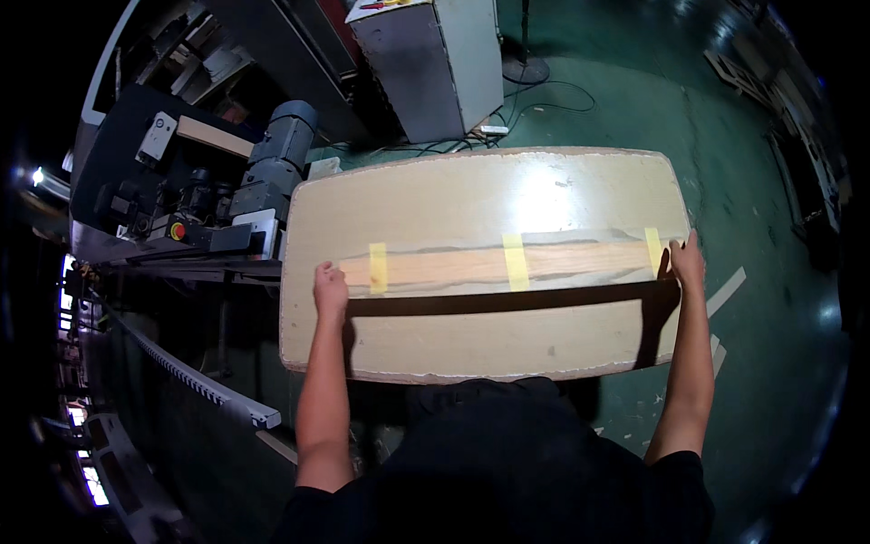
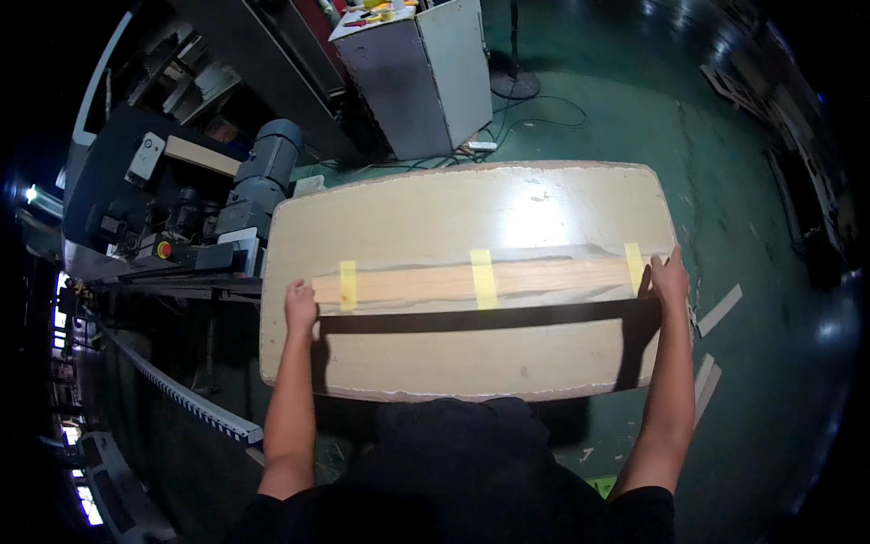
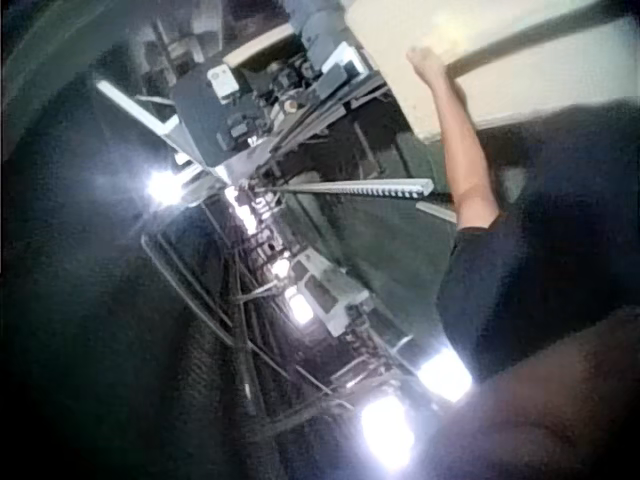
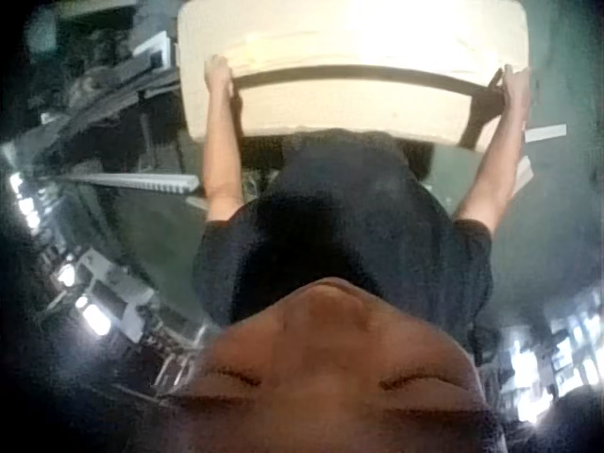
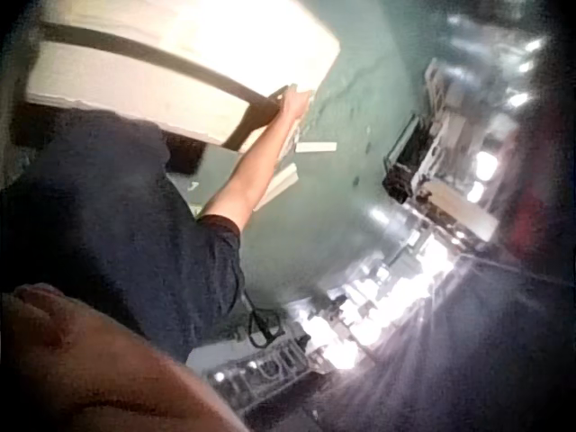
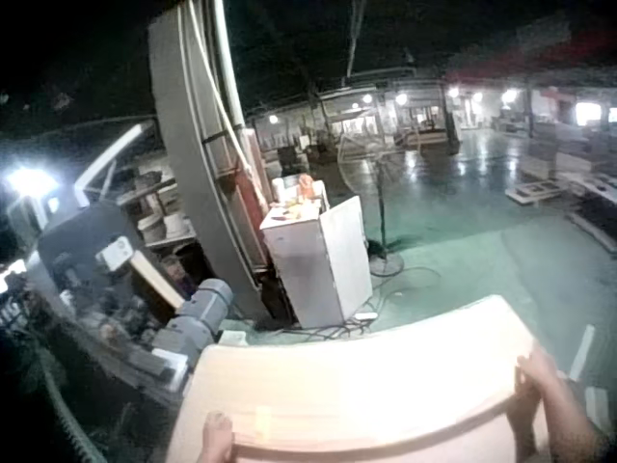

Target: The person picks off small pieces of material from a wooden frame by hand while sitting on the floor, then stands up to move and arrange wooden panels on a table next to a large industrial machine.

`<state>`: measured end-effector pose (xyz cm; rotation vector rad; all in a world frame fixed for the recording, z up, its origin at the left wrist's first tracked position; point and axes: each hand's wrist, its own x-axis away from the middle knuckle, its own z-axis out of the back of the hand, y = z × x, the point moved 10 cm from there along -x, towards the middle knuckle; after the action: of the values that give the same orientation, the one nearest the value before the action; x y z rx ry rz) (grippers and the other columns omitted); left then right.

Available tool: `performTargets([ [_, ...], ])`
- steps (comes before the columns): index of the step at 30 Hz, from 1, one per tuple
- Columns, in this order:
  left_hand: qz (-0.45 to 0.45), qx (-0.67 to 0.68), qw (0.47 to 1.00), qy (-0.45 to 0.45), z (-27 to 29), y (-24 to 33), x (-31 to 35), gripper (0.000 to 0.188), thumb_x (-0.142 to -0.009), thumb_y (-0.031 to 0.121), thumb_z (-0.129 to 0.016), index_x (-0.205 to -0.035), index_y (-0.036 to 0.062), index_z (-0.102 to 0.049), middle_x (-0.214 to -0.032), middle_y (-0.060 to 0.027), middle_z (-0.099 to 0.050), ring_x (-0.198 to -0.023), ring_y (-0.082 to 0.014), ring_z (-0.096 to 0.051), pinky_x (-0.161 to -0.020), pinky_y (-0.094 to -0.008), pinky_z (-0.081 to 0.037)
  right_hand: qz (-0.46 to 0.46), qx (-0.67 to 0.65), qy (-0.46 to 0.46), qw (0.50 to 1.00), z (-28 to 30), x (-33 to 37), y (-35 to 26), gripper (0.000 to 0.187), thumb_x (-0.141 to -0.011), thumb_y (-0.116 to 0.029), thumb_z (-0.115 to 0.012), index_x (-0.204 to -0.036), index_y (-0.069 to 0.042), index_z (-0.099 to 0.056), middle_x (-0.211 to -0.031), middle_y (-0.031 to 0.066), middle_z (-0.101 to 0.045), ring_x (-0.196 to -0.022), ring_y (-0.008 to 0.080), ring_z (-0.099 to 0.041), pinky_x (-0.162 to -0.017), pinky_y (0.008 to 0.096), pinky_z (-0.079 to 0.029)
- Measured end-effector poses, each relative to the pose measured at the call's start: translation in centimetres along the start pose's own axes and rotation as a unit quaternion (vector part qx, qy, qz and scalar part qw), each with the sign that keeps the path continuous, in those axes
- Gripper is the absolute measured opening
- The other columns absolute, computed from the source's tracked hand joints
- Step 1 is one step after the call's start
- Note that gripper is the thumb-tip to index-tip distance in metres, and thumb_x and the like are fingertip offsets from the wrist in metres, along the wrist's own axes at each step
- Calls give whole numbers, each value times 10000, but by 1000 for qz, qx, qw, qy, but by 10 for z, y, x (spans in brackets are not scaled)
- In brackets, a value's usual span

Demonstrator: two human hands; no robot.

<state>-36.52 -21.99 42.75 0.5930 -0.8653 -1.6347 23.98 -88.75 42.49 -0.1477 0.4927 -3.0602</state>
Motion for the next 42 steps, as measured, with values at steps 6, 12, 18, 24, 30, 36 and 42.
performTargets([
  [6, -29, 81, 996, 23, 50, 31, -3, 365, -916, 91, -583, -1266, -13, -584, -1094, -131, -689, -990, -188, -647, -872, -305, -504, 1, 17, 40, 999, 56, 42, -48, 763, -891, -477, -586, -1540, -148, -355, -1369, 209, -577, -1273, 438, -523, -1053, 587, -372],
  [12, 20, 60, 998, -4, 21, -8, -7, 376, -901, 94, -600, -1256, -28, -581, -1103, -123, -674, -994, -199, -636, -880, -320, -504, -14, 29, 22, 999, 29, 41, -31, 751, -881, -459, -597, -1532, -154, -377, -1344, 213, -589, -1265, 448, -526, -1054, 597, -364],
  [18, -12, -183, 983, -11, -14, -16, 14, 474, -870, 219, -649, -1295, 25, -564, -1345, -234, -558, -1124, -347, -613, -980, -423, -485, 0, 106, 5, 994, -18, 54, -30, 717, -854, -366, -625, -1513, -173, -416, -1515, 162, -434, -1382, 385, -418, -1077, 613, -356],
  [24, -137, -276, 948, -73, -63, 13, 34, 504, -872, 232, -627, -1339, 60, -552, -1543, -184, -383, -1410, -366, -377, -1152, -508, -302, 239, 48, 22, 970, -50, 96, -113, 634, -813, -222, -665, -1414, -77, -528, -1443, 238, -493, -1329, 395, -475, -1080, 531, -403],
  [30, -278, -289, 909, -111, -79, 64, 44, 618, -901, 236, -605, -1462, 40, -431, -1627, -182, -253, -1507, -365, -223, -1190, -577, -177, 431, 19, 19, 902, -47, 181, -240, 655, -845, -221, -681, -1446, -56, -481, -1551, 193, -370, -1405, 399, -377, -1136, 496, -347],
  [36, -414, -185, 891, -4, -43, 145, 37, 794, -930, 283, -592, -1558, -26, -217, -1651, -208, -167, -1534, -363, -145, -1207, -578, -113, 474, -16, 61, 878, -30, 204, -310, 796, -908, -290, -614, -1564, -33, -245, -1639, 173, -223, -1506, 367, -230, -1188, 586, -201],
  [42, -174, -428, 872, -162, -97, 22, 57, 857, -959, 428, -527, -1582, -12, -136, -1673, -188, -68, -1554, -326, -36, -1221, -553, -54, 437, 96, -69, 891, -130, 247, -274, 715, -962, -455, -473, -1526, -32, -355, -1634, 122, -274, -1512, 291, -245, -1204, 592, -148],
])
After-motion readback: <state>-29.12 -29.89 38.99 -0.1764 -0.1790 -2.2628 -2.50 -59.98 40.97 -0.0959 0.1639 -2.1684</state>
